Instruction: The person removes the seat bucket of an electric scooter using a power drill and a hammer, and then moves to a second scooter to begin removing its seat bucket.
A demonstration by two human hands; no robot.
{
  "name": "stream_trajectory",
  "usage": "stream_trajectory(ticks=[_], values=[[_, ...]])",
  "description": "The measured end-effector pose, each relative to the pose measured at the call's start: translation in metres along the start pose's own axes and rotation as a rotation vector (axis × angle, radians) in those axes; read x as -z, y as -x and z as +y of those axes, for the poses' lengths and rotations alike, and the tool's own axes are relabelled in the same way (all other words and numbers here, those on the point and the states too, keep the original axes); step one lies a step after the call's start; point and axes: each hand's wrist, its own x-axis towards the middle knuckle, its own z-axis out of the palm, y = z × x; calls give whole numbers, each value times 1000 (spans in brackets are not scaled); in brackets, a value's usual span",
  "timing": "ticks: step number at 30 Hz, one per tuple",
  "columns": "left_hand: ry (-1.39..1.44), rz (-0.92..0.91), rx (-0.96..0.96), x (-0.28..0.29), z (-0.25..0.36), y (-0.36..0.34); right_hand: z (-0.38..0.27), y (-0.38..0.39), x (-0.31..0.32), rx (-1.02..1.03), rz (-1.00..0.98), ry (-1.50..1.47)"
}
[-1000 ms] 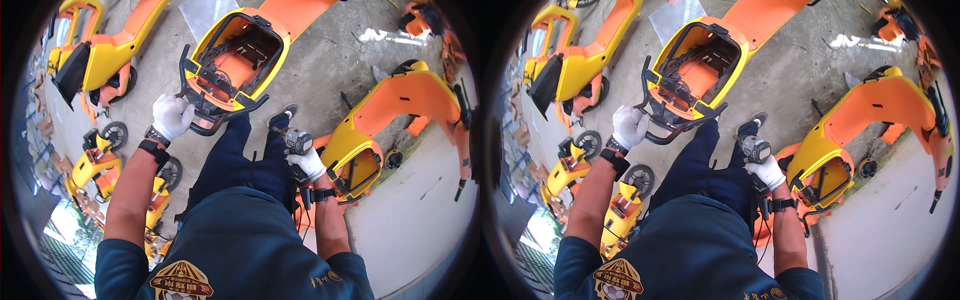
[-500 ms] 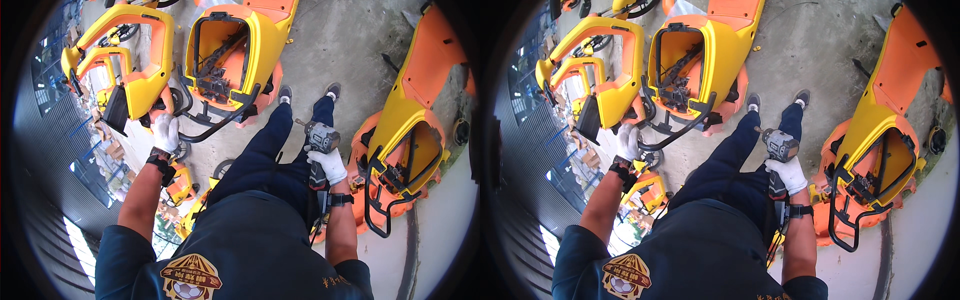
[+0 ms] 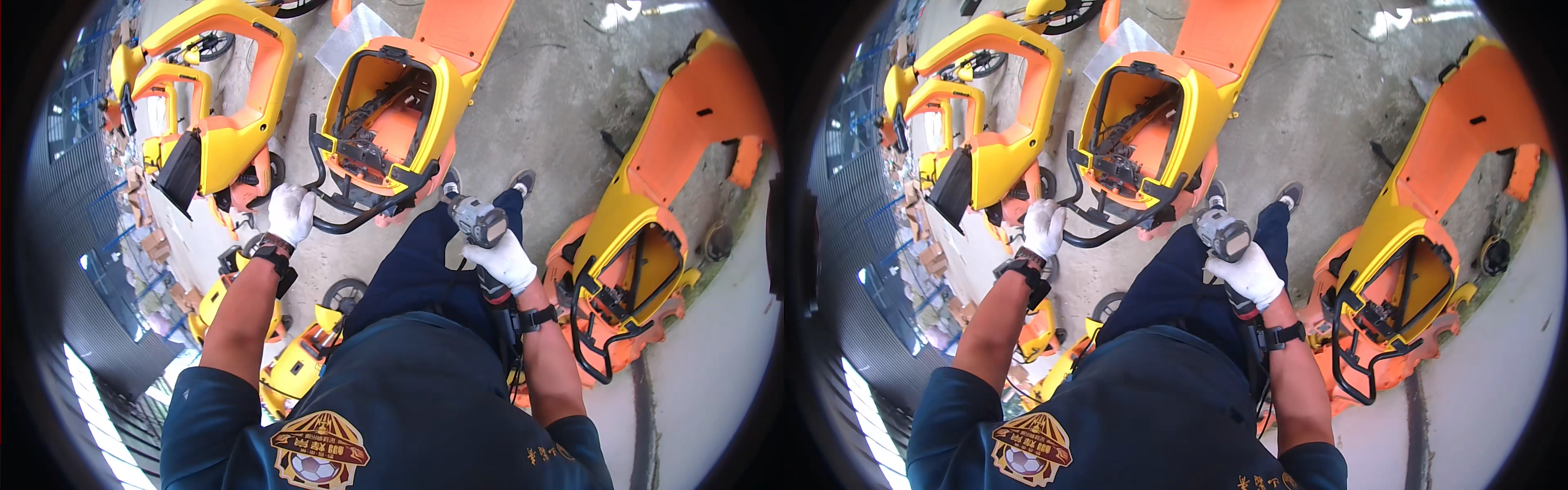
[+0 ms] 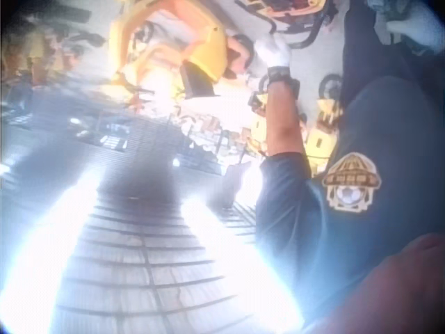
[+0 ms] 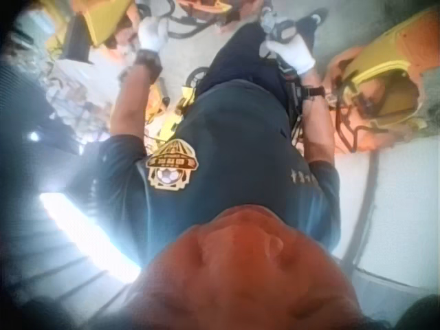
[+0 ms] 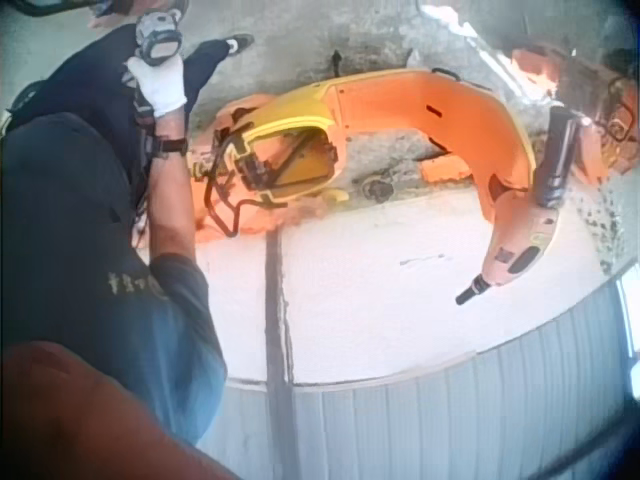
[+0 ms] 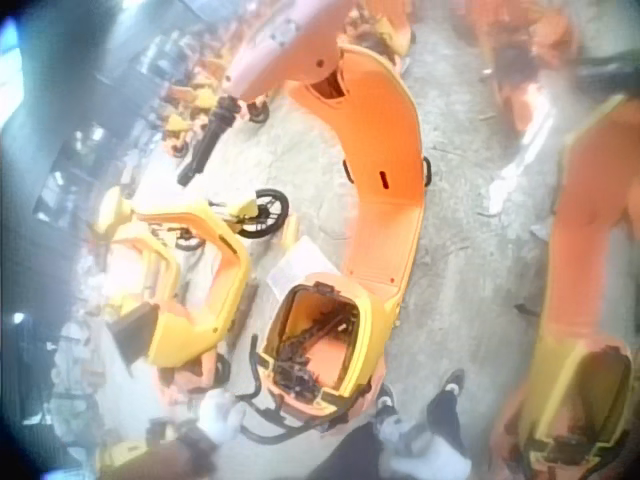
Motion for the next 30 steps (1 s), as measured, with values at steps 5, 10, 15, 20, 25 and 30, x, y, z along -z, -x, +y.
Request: stream_trajectory(ticks=[5, 10, 15, 20, 25, 30], values=[[126, 120, 47, 1, 16, -8, -21, -53, -38, 112, -27, 321], [230, 356, 50, -6, 15, -7, -42, -91, -65, -27, 5, 480], [305, 487, 70, -10, 15, -8, -88, -95, -83, -234, 8, 450], [399, 571, 77, -16, 11, -8, -81, -96, -78, -267, -12, 517], [466, 596, 77, -17, 11, -6, -97, -92, -101, -324, 72, 500], [480, 590, 71, -20, 11, -5, -91, -94, -106, -245, 31, 843]])
